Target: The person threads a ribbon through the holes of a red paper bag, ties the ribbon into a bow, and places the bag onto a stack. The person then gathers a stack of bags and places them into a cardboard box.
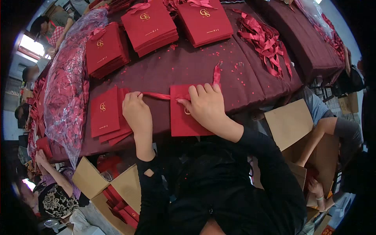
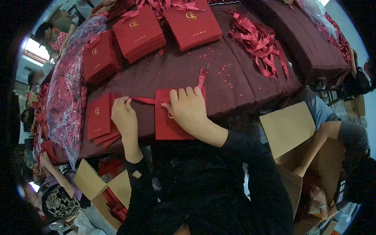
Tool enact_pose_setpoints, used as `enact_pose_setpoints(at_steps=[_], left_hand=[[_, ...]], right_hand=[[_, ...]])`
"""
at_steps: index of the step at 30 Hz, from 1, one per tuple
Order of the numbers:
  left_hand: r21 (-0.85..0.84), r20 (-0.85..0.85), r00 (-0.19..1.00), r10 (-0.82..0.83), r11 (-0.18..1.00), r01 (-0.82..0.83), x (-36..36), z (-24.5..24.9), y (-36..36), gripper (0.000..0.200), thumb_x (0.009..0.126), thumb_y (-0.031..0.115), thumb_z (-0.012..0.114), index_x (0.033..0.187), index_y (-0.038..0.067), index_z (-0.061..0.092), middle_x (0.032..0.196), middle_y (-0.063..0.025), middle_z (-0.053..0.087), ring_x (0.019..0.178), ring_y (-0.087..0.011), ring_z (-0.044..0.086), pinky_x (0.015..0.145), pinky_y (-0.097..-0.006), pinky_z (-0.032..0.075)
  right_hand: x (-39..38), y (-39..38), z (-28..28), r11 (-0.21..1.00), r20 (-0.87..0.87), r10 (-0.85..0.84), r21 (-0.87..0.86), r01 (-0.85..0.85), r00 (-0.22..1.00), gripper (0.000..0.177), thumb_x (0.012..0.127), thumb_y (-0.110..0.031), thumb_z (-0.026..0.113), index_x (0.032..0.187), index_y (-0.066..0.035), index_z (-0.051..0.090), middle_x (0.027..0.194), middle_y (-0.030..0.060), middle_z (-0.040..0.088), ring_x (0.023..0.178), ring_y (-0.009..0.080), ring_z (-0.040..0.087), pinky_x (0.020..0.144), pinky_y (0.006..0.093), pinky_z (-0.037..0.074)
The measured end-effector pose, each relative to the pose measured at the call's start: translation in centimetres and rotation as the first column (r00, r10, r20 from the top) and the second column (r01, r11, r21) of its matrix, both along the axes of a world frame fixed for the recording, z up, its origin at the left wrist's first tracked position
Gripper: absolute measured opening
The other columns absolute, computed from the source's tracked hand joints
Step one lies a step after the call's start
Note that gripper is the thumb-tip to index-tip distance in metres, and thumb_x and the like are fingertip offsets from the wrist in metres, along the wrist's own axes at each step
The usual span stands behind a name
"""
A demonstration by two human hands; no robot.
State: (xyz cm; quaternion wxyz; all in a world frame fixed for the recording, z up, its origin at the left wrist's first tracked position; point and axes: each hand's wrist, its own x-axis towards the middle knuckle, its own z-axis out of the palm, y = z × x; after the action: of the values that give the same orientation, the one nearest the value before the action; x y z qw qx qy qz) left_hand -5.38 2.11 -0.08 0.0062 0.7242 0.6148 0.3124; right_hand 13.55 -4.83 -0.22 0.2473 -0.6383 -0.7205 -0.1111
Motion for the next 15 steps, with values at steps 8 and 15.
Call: enact_pose_setpoints(at_steps=[8,15], left_hand=[[-0.098,-0.016,0.853,-0.521,0.85,0.518,3.3,1.6,-8.1,0.035,0.087,0.013,0.06,0.119,0.0,0.058,0.124,-0.0155,0.055,0.112,-0.034,0.053,0.094,-0.043,0.042],[-0.08,-0.101,0.852,-0.514,0.857,0.509,3.6,0.3,-7.3,0.038,0.087,0.017,0.063,0.12,0.0,0.058,0.129,-0.0147,0.053,0.118,-0.0338,0.051,0.096,-0.0429,0.042]], right_hand=[[0.7,0.8,-0.4,0.999,0.064,-0.031,-0.036,0.033,0.997,0.036,0.078,-0.044,0.069,0.078,-0.009,0.057,0.066,0.0055,0.058,0.067,0.0223,0.057,0.07,0.0373,0.04],[8.3,-0.1,8.2,0.732,-0.52,0.085,-0.546,-0.407,0.85,0.023,0.082,-0.018,0.071,0.092,0.001,0.065,0.067,0.0115,0.063,0.06,0.0193,0.061,0.059,0.031,0.043]])
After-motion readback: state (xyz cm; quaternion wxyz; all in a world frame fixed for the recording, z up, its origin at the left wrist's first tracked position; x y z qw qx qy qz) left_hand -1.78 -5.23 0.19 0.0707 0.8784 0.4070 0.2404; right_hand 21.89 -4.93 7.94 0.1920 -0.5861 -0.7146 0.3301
